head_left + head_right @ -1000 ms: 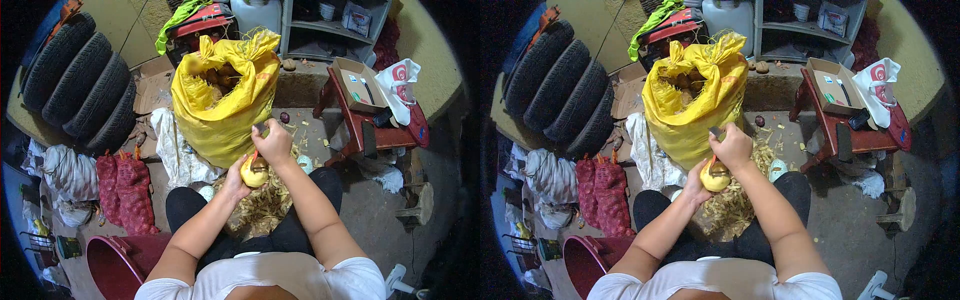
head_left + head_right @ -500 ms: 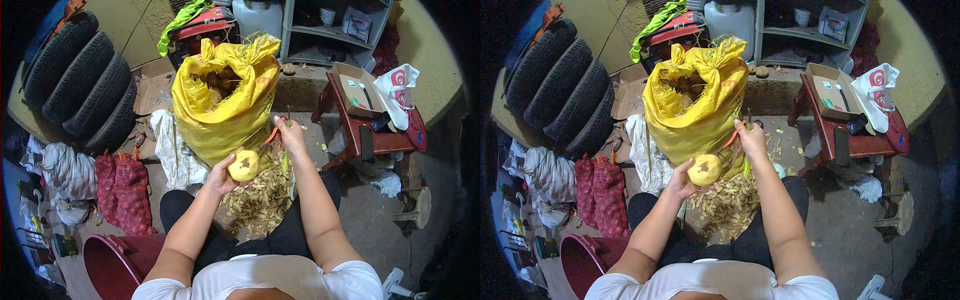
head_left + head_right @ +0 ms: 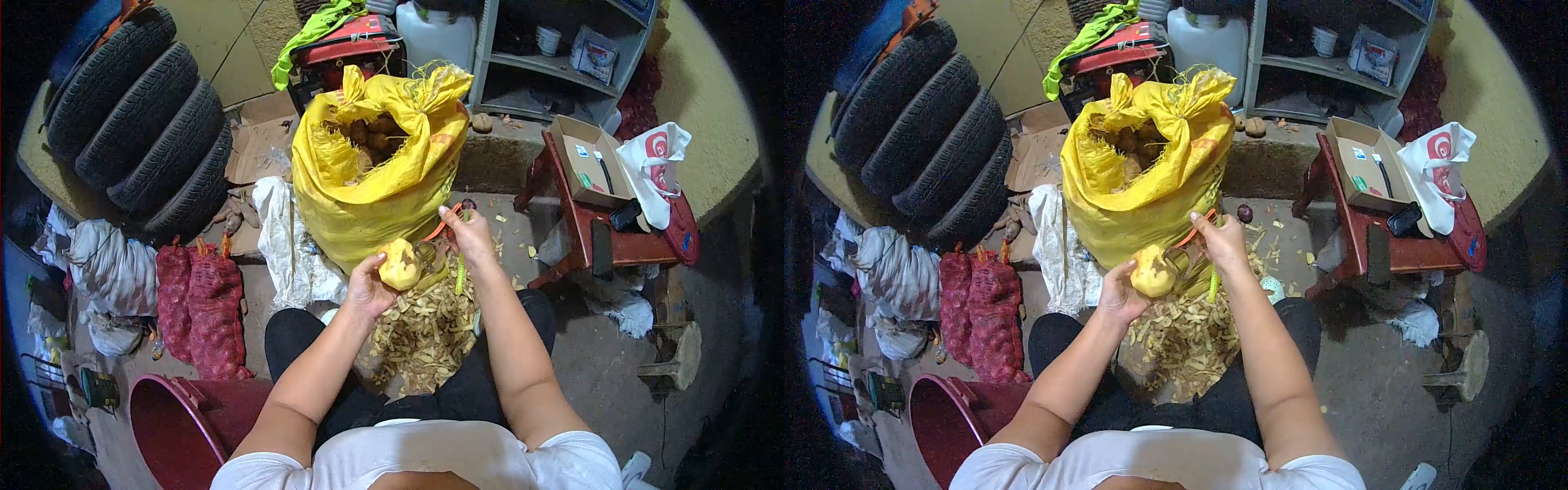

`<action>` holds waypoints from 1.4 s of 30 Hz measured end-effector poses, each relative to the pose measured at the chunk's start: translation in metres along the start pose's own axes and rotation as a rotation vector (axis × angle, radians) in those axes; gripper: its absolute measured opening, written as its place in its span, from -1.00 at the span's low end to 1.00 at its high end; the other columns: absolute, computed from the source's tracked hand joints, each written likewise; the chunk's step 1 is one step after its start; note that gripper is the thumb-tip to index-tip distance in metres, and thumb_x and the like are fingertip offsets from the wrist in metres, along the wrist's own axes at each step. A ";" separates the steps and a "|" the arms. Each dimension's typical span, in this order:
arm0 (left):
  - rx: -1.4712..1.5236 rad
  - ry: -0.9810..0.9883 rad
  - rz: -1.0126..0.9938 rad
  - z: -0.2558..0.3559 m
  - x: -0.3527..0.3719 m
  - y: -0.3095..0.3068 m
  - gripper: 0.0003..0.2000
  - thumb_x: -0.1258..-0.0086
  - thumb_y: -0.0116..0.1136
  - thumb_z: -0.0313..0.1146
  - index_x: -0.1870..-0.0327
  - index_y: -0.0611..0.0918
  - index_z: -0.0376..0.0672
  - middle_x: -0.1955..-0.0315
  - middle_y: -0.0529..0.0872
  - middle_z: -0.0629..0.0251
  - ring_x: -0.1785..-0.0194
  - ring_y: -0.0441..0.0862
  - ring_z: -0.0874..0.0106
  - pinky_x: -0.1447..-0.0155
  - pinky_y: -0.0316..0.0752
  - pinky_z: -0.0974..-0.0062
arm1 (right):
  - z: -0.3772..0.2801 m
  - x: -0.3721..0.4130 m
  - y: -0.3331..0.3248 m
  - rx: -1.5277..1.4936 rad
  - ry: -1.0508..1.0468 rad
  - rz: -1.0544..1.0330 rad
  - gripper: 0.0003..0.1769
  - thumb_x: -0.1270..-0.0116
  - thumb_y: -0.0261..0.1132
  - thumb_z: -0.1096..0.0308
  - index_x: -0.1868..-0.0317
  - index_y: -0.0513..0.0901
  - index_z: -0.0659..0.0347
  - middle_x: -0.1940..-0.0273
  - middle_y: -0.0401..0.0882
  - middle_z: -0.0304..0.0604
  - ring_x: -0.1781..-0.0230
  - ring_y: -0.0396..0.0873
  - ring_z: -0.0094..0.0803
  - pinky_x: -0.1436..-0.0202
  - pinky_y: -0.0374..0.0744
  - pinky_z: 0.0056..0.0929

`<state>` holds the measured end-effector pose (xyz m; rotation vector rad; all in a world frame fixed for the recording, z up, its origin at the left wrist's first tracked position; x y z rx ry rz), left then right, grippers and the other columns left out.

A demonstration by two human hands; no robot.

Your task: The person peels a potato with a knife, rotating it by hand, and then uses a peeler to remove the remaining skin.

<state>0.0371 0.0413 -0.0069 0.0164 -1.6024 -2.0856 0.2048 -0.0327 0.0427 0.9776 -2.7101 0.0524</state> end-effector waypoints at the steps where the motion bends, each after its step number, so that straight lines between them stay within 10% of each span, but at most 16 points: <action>1: 0.000 0.002 -0.001 0.001 0.000 0.000 -0.61 -0.21 0.09 -0.38 -0.09 0.44 -0.22 0.01 0.58 0.12 -0.06 0.55 0.20 -0.21 0.40 0.09 | 0.000 0.000 -0.001 0.021 0.005 0.024 -0.51 -0.13 0.42 0.15 0.17 0.46 0.38 0.44 0.55 -0.17 0.60 0.48 -0.57 0.63 0.39 -0.59; 20: -0.002 -0.085 0.038 -0.015 0.002 0.002 -0.61 -0.24 0.07 -0.28 -0.09 0.44 -0.20 -0.03 0.55 0.13 -0.13 0.49 0.17 -0.25 0.32 0.02 | -0.037 0.024 0.004 0.302 -0.515 0.239 -0.50 -0.09 0.44 0.13 0.27 0.45 0.43 0.34 0.59 0.00 0.31 0.54 -0.36 0.22 0.50 -0.37; 31: -0.077 -0.083 0.103 -0.020 -0.009 -0.005 -0.52 -0.47 -0.32 -0.03 -0.23 0.32 -0.19 -0.14 0.46 0.09 -0.19 0.45 0.11 -0.19 0.39 -0.01 | 0.005 -0.004 -0.005 0.091 -0.128 0.118 -0.41 -0.13 0.42 0.15 0.09 0.46 0.54 0.23 0.60 0.08 0.28 0.60 -0.29 0.20 0.56 -0.40; 36: -0.018 -0.108 -0.012 -0.020 -0.005 0.005 -0.55 -0.42 -0.17 -0.02 -0.17 0.39 -0.14 -0.09 0.52 0.12 -0.11 0.51 0.14 -0.14 0.42 -0.06 | 0.024 -0.002 0.007 0.197 0.112 -0.028 -0.51 -0.16 0.39 0.08 0.16 0.49 0.37 0.44 0.58 -0.17 0.58 0.49 -0.54 0.63 0.41 -0.58; 42: -0.001 -0.193 -0.057 -0.024 0.005 0.009 -0.56 -0.28 0.12 -0.36 -0.17 0.36 -0.20 -0.07 0.52 0.10 -0.12 0.51 0.12 -0.17 0.40 -0.06 | 0.009 0.001 0.006 0.330 -0.049 0.023 -0.50 -0.16 0.39 0.16 0.14 0.50 0.49 0.29 0.63 0.05 0.35 0.61 -0.40 0.27 0.55 -0.49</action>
Point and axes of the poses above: each hand's wrist, its own x-axis away from the middle knuckle, its own y-axis out of the palm, z = x × y, the point moved 7 cm from there along -x, towards the middle knuckle
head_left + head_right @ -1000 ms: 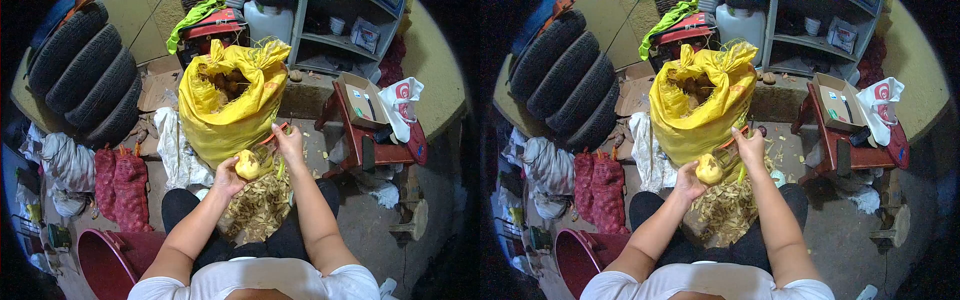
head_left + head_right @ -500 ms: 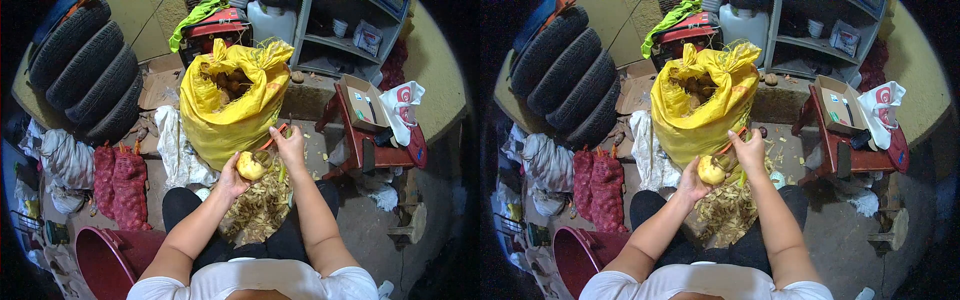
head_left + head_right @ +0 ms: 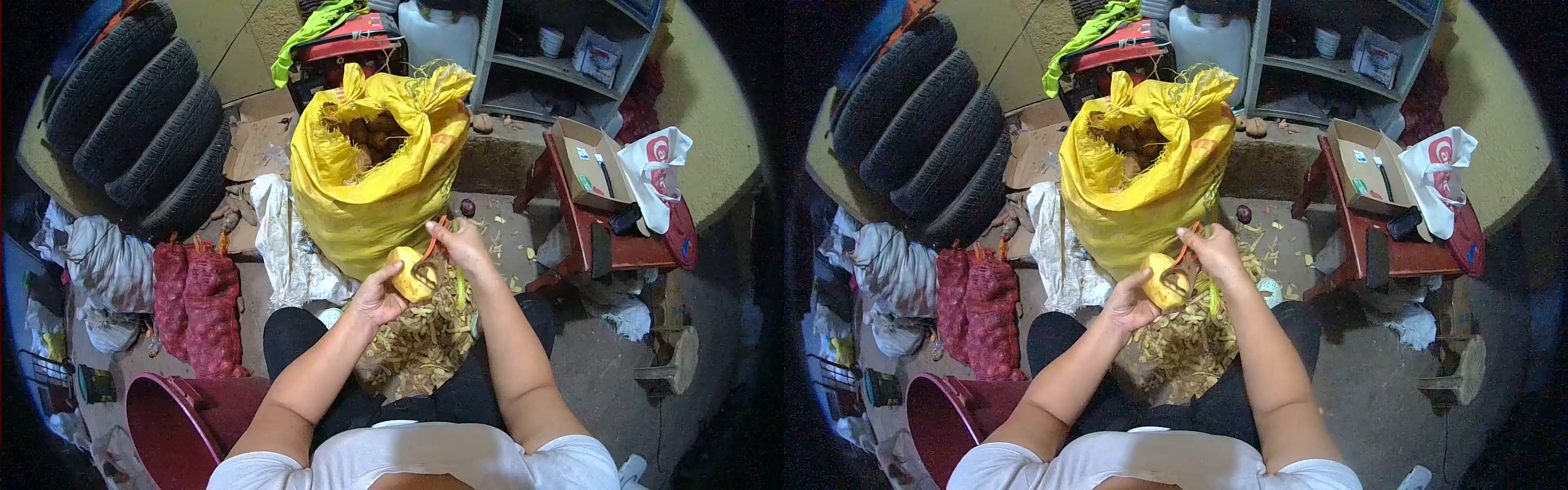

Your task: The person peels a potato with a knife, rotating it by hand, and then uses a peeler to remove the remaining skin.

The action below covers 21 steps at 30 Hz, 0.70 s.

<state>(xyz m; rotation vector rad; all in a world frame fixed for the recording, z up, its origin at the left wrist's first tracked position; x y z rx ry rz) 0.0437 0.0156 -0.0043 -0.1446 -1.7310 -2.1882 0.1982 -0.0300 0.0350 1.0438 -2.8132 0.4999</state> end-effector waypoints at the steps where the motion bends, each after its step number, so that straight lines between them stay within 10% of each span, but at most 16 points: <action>1: -0.011 0.012 0.000 -0.001 0.001 0.000 -0.53 -0.23 0.16 -0.43 -0.18 0.35 -0.21 -0.06 0.52 0.08 -0.12 0.51 0.12 -0.18 0.40 -0.04 | -0.003 0.000 -0.005 -0.003 0.002 0.003 -0.50 -0.16 0.39 0.16 0.14 0.50 0.49 0.29 0.63 0.05 0.35 0.61 -0.40 0.27 0.55 -0.49; 11: -0.479 0.189 -0.001 0.010 0.003 0.011 -0.26 0.02 0.29 -0.69 -0.23 0.21 -0.18 -0.02 0.48 0.20 -0.07 0.52 0.31 -0.04 0.56 0.36 | -0.043 0.026 -0.021 0.178 -0.229 0.294 -0.49 -0.10 0.39 0.17 0.13 0.51 0.46 0.27 0.66 0.09 0.24 0.64 -0.17 0.13 0.54 -0.30; 21: -0.639 0.315 0.070 0.009 0.004 0.010 -0.14 0.13 0.33 -0.70 -0.26 0.10 -0.20 -0.05 0.40 0.19 -0.10 0.46 0.35 -0.14 0.48 0.35 | -0.050 0.037 -0.019 0.357 -0.343 0.418 -0.49 -0.06 0.33 0.08 0.19 0.51 0.40 0.41 0.61 0.21 0.32 0.61 0.10 0.24 0.56 -0.12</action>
Point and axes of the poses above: each hand's wrist, its own x-axis away from the middle knuckle, its own y-axis out of the palm, z = x × y, the point moved 7 cm from there along -x, towards the middle knuckle
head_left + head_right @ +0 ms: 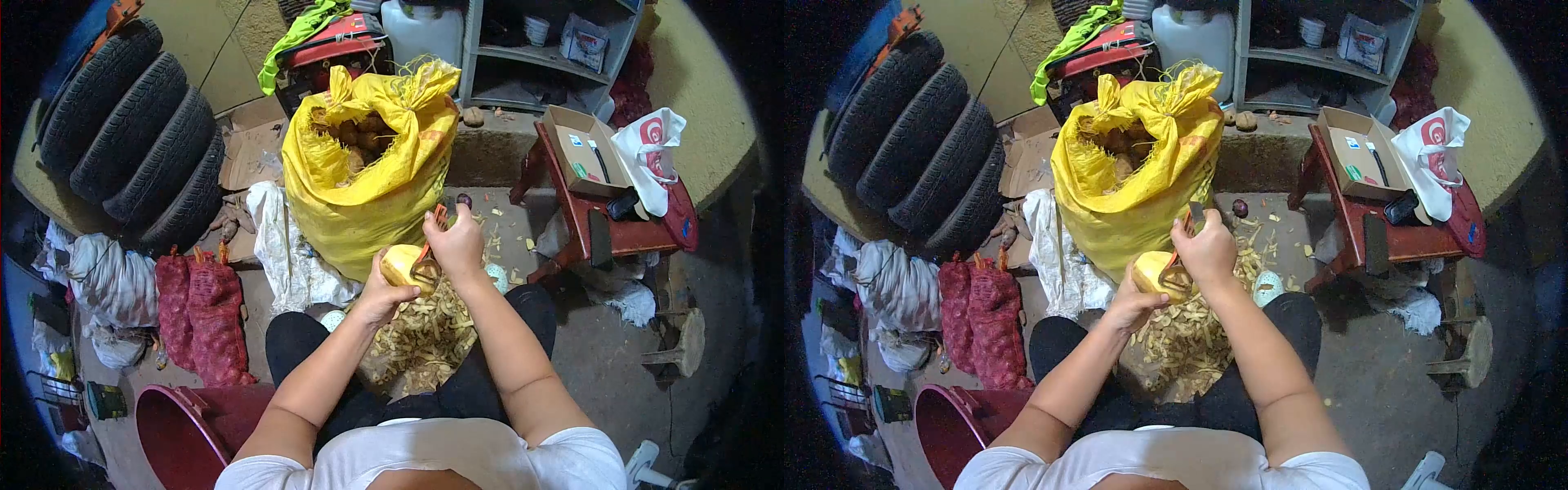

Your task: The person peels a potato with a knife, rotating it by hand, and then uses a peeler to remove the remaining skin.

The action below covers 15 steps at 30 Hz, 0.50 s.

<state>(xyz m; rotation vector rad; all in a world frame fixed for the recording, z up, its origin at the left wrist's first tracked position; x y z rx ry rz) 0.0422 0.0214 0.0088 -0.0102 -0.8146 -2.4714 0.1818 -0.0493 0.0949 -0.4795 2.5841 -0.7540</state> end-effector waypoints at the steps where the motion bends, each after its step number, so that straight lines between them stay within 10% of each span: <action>1: -0.013 0.011 -0.018 0.000 0.000 0.000 -0.13 0.13 0.33 -0.70 -0.26 0.09 -0.21 -0.05 0.41 0.19 -0.11 0.46 0.35 -0.14 0.48 0.36 | 0.002 0.000 0.000 0.001 0.009 0.015 -0.48 -0.06 0.32 0.07 0.18 0.51 0.40 0.40 0.61 0.22 0.32 0.61 0.10 0.23 0.57 -0.12; 10: -0.009 -0.081 0.004 -0.001 0.003 -0.007 -0.17 0.08 0.29 -0.71 -0.27 0.13 -0.10 -0.04 0.44 0.17 -0.05 0.52 0.28 -0.01 0.58 0.27 | 0.040 -0.024 -0.018 -0.115 0.109 0.203 -0.45 -0.10 0.31 0.03 0.16 0.53 0.43 0.35 0.62 0.19 0.28 0.63 0.00 0.17 0.53 -0.20; 15: 0.352 -0.081 0.063 0.005 -0.005 -0.030 -0.34 -0.11 0.16 -0.64 -0.26 0.18 -0.10 -0.11 0.44 0.11 -0.16 0.46 0.15 -0.14 0.47 0.05 | 0.065 -0.026 0.023 -0.385 0.244 -0.380 -0.20 -0.16 0.29 -0.08 -0.08 0.40 0.58 0.04 0.52 0.30 -0.03 0.53 -0.11 -0.09 0.46 -0.29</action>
Point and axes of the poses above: each hand's wrist, its own x-axis away from the middle knuckle, its own y-axis out of the palm, z = x × y, the point moved 7 cm from there along -x, towards the middle knuckle
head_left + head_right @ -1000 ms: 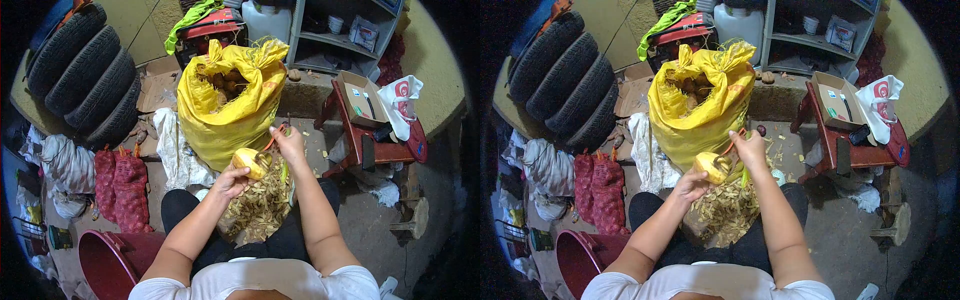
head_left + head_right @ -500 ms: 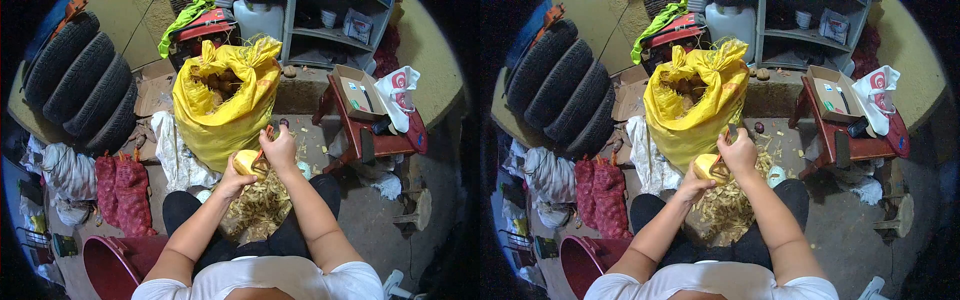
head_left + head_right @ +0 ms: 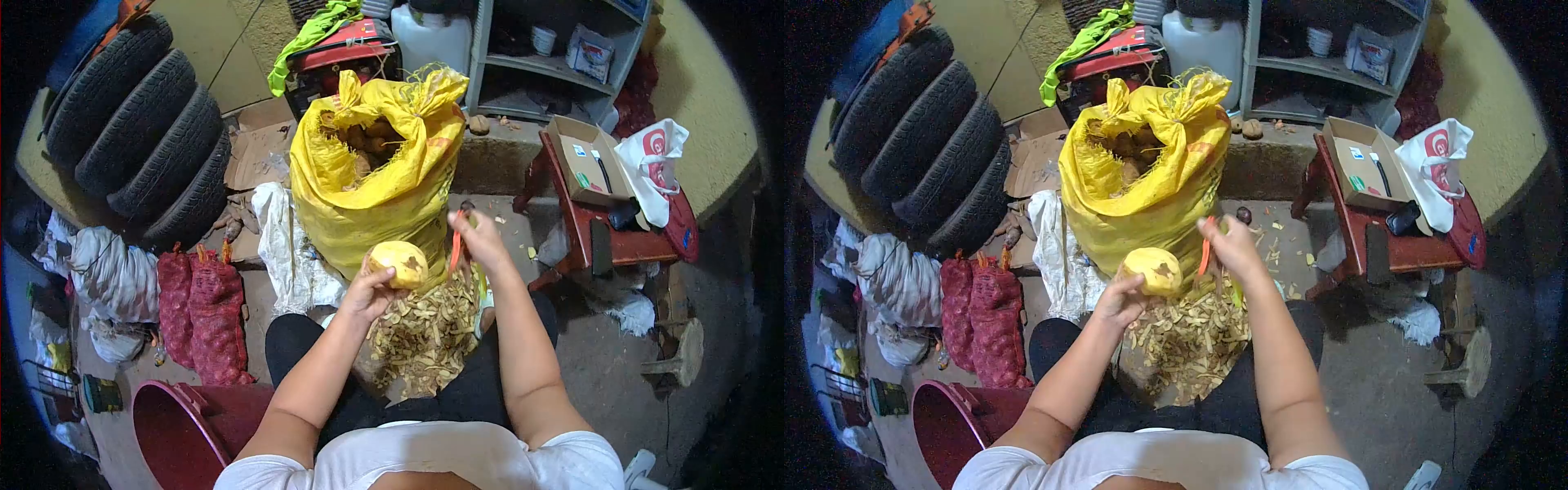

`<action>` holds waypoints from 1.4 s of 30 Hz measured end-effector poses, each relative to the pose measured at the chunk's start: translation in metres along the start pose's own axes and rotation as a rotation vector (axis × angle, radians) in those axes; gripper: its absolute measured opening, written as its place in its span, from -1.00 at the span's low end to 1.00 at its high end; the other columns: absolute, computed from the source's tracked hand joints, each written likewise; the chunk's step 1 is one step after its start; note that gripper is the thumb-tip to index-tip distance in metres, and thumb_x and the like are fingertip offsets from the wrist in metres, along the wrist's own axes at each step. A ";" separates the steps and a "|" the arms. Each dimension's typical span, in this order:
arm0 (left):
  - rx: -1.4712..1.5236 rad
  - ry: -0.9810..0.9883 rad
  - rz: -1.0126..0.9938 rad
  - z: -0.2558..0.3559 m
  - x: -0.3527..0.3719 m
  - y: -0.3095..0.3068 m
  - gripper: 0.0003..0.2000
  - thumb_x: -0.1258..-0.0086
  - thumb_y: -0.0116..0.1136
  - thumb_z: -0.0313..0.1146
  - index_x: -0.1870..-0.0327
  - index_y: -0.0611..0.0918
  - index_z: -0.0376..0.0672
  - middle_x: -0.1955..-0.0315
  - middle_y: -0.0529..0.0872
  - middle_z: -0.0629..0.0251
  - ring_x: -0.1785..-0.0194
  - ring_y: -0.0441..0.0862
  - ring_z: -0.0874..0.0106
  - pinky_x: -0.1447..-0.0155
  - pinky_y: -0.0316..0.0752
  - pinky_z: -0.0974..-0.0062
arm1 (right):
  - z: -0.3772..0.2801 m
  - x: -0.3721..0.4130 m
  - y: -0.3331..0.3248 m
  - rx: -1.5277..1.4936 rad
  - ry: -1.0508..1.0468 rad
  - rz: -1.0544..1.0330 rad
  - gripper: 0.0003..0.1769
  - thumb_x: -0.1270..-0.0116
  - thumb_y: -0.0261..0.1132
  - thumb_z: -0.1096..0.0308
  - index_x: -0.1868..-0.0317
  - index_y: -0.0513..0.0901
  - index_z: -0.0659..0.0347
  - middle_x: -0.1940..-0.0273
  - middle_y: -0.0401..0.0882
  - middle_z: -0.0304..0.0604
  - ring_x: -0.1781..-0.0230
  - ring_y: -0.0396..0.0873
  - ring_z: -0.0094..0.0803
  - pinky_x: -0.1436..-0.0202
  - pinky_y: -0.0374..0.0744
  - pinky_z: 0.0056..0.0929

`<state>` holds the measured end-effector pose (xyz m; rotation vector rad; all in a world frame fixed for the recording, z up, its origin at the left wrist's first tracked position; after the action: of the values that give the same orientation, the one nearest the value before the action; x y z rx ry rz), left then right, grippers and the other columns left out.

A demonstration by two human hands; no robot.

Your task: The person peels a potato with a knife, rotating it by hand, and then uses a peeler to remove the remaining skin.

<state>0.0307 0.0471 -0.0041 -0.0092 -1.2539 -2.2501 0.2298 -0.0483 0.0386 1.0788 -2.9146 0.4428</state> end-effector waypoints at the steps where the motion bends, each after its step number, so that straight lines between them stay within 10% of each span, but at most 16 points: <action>1: 0.117 0.014 0.043 0.005 -0.002 -0.004 -0.39 -0.17 0.13 -0.59 -0.26 0.18 -0.11 -0.14 0.42 0.09 -0.19 0.44 0.13 -0.18 0.44 0.02 | -0.011 0.016 0.012 0.075 0.018 -0.135 -0.12 -0.16 0.28 -0.10 -0.16 0.34 0.60 -0.06 0.46 0.35 -0.11 0.48 -0.07 -0.16 0.42 -0.29; 11: 0.099 0.045 0.119 0.040 -0.003 -0.022 -0.52 -0.31 -0.01 -0.16 -0.17 0.37 -0.25 -0.10 0.51 0.04 -0.16 0.46 0.10 -0.10 0.45 0.02 | 0.009 0.032 0.039 -0.134 0.203 -0.436 -0.61 -0.25 0.28 0.12 0.11 0.48 0.26 0.43 0.50 -0.27 0.54 0.39 -0.58 0.57 0.32 -0.60; 18: 0.234 0.002 0.053 0.037 0.004 -0.006 -0.50 -0.36 -0.03 -0.10 -0.19 0.36 -0.27 -0.13 0.47 -0.03 -0.22 0.41 0.04 -0.19 0.38 -0.08 | -0.005 0.081 -0.087 0.263 0.007 -0.168 -0.72 -0.27 0.19 0.39 0.08 0.50 0.42 0.34 0.58 -0.17 0.31 0.53 -0.42 0.15 0.49 -0.40; 23: 0.249 -0.028 0.013 0.030 0.013 0.012 -0.49 -0.38 -0.07 -0.09 -0.23 0.30 -0.27 -0.17 0.43 -0.04 -0.23 0.40 0.04 -0.19 0.37 -0.08 | 0.057 0.113 -0.103 0.556 0.017 -0.135 -0.54 -0.29 0.18 0.25 -0.06 0.43 0.47 0.11 0.55 0.26 0.00 0.53 -0.01 -0.10 0.44 -0.28; 37: 0.188 -0.216 -0.115 0.011 0.019 0.015 -0.51 -0.40 -0.09 -0.10 -0.21 0.33 -0.29 -0.15 0.46 0.01 -0.18 0.46 0.09 -0.17 0.41 -0.03 | 0.053 0.135 -0.116 0.429 0.015 0.246 -0.65 -0.37 0.08 0.23 -0.03 0.49 0.29 0.00 0.46 0.11 -0.09 0.42 -0.01 -0.18 0.34 -0.22; 42: 0.213 -0.149 -0.065 0.013 0.019 0.009 -0.55 -0.33 0.03 -0.25 -0.17 0.35 -0.32 -0.11 0.49 -0.01 -0.14 0.50 0.10 -0.14 0.46 0.01 | 0.054 0.144 -0.149 0.155 0.132 0.515 -0.72 -0.44 0.01 0.16 0.12 0.46 0.21 0.50 0.46 -0.18 0.65 0.44 -0.52 0.76 0.37 -0.58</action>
<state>0.0155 0.0449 0.0155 -0.0577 -1.5891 -2.1913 0.2202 -0.2627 0.0397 0.2681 -3.0467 0.7214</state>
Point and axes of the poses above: each hand's wrist, its own x-axis away from the middle knuckle, its own y-axis out of the palm, z = x × y, the point moved 7 cm from there along -x, towards the middle knuckle
